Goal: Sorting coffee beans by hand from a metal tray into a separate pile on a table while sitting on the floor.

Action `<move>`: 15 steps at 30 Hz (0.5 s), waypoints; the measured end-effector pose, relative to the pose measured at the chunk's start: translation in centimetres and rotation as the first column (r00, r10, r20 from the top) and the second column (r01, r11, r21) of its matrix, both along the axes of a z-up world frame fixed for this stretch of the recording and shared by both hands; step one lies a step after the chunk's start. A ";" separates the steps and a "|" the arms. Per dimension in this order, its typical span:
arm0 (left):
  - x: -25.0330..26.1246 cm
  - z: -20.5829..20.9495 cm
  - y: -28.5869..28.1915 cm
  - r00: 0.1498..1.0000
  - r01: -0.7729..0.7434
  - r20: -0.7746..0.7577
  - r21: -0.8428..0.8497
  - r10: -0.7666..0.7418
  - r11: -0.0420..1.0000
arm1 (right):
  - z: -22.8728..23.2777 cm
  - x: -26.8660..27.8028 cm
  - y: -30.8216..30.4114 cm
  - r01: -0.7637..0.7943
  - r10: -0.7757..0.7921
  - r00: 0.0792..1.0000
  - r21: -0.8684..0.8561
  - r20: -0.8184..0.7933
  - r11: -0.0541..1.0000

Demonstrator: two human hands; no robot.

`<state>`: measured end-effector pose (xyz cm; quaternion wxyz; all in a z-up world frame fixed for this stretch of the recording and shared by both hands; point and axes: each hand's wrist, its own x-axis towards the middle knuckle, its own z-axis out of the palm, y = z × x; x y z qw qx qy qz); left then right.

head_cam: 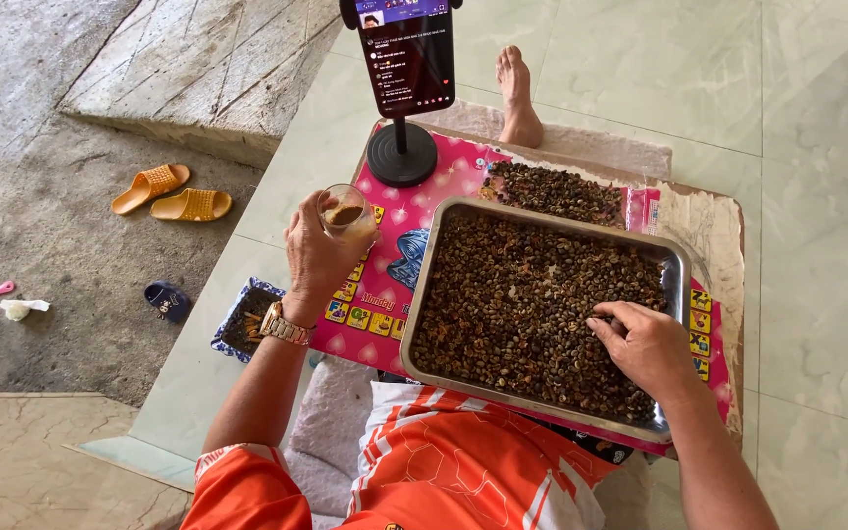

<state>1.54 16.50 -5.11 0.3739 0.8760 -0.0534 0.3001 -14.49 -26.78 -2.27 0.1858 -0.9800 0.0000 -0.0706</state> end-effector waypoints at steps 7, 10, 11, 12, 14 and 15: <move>-4.4 3.0 -0.1 0.996 -0.084 0.016 0.042 0.083 0.996 | 0.3 1.0 -0.4 -0.026 0.031 0.995 -0.054 0.097 0.998; -7.7 4.4 -2.4 0.898 0.031 0.435 0.070 -0.059 0.997 | 1.4 2.7 0.5 -0.119 0.107 0.991 -0.168 -0.079 0.979; -8.5 5.3 -4.4 0.900 0.255 0.346 0.075 -0.264 0.964 | 2.2 3.5 1.4 -0.195 0.169 0.975 -0.198 -0.142 0.961; -8.9 6.4 -6.3 0.845 0.468 0.261 0.062 -0.467 0.881 | 3.1 4.3 2.2 -0.266 0.223 0.954 -0.221 -0.201 0.938; -7.9 8.4 -10.1 0.794 0.592 -0.055 0.291 -0.605 0.751 | 4.5 5.6 3.6 -0.296 0.235 0.940 -0.246 -0.249 0.923; -7.4 9.4 -12.0 0.689 0.723 -0.391 0.437 -0.611 0.535 | 5.2 6.2 4.4 -0.328 0.246 0.922 -0.267 -0.300 0.906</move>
